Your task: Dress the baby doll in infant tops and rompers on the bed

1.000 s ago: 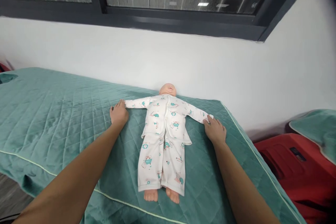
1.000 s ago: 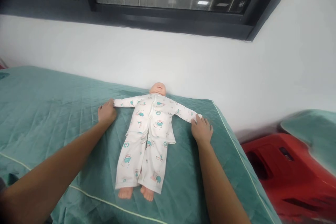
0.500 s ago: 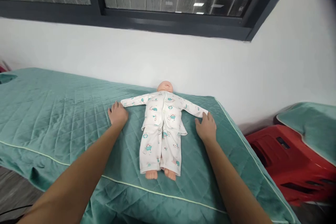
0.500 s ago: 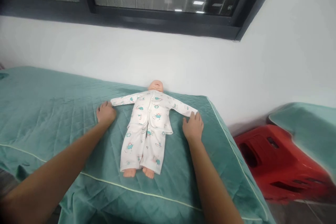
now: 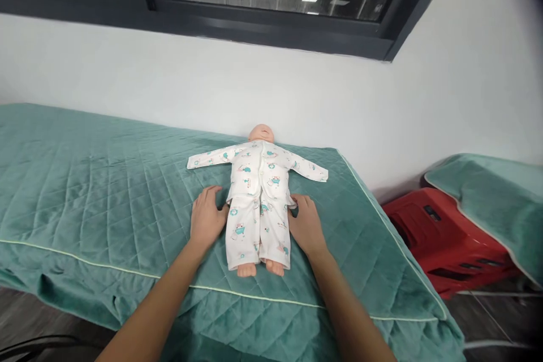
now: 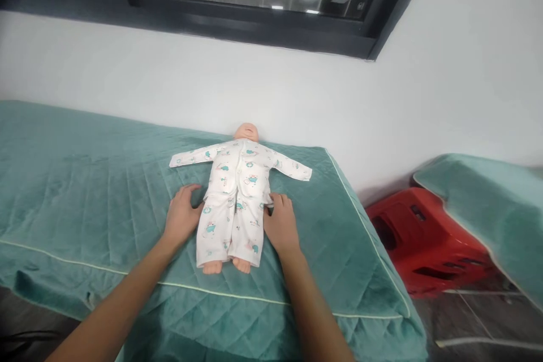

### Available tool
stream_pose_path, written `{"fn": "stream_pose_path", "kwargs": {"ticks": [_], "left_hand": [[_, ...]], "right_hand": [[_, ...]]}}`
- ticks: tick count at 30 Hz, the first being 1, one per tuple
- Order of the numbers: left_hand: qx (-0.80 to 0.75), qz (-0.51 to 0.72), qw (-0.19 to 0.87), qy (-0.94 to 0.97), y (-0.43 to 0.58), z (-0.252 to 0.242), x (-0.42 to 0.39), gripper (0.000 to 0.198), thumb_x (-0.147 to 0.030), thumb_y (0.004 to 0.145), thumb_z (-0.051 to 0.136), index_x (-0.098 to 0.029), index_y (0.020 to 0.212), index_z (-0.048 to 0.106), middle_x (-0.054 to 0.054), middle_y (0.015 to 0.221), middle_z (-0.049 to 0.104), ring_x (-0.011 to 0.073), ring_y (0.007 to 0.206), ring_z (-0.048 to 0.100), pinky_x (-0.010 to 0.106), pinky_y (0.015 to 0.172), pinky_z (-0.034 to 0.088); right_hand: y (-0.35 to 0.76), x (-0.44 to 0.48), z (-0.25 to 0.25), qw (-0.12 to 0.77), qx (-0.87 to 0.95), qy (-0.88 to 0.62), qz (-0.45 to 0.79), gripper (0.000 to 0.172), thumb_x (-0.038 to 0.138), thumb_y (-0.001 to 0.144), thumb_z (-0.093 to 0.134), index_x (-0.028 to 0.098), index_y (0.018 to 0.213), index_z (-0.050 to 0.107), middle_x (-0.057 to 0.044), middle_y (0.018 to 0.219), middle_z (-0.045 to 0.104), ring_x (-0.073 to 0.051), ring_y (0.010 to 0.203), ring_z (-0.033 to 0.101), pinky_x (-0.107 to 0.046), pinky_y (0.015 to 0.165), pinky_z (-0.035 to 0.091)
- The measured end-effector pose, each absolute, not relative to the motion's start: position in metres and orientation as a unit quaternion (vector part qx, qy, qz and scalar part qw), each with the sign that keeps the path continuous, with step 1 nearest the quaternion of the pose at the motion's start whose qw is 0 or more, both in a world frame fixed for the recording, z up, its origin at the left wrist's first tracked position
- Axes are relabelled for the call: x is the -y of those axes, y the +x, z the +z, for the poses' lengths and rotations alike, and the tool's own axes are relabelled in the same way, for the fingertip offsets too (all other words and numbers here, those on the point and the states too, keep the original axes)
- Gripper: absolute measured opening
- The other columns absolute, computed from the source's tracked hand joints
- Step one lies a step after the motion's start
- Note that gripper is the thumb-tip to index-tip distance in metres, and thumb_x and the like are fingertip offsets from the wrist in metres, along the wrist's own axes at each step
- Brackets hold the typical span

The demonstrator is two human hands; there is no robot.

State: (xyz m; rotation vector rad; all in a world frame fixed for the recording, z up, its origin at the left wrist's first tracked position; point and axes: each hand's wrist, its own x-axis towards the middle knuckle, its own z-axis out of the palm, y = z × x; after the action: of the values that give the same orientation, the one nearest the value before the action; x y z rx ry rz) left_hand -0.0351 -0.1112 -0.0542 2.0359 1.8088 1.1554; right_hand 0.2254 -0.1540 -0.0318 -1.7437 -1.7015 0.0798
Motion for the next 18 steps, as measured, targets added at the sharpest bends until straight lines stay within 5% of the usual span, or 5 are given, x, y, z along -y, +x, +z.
{"fn": "stream_pose_path", "kwargs": {"ticks": [9, 18], "left_hand": [[-0.598, 0.295, 0.043, 0.744, -0.03, -0.046, 0.108, 0.019, -0.028, 0.089, 0.056, -0.024, 0.106, 0.063, 0.006, 0.128, 0.062, 0.0289, 0.118, 0.053, 0.051, 0.101, 0.037], [-0.576, 0.351, 0.074, 0.735, -0.031, -0.045, 0.106, 0.02, -0.03, 0.092, 0.049, -0.023, 0.096, 0.068, 0.005, 0.118, 0.066, 0.025, 0.107, 0.057, 0.043, 0.094, 0.043]], "right_hand": [[0.222, 0.146, -0.032, 0.318, 0.662, -0.678, 0.034, 0.023, 0.017, 0.082, 0.051, 0.018, 0.104, 0.058, -0.01, 0.108, 0.06, -0.026, 0.1, 0.052, -0.038, 0.086, 0.043], [0.218, 0.14, -0.025, 0.404, 0.582, -0.695, 0.121, 0.005, 0.019, 0.08, 0.048, 0.022, 0.084, 0.049, 0.001, 0.078, 0.06, -0.017, 0.073, 0.054, -0.027, 0.067, 0.037]]}}
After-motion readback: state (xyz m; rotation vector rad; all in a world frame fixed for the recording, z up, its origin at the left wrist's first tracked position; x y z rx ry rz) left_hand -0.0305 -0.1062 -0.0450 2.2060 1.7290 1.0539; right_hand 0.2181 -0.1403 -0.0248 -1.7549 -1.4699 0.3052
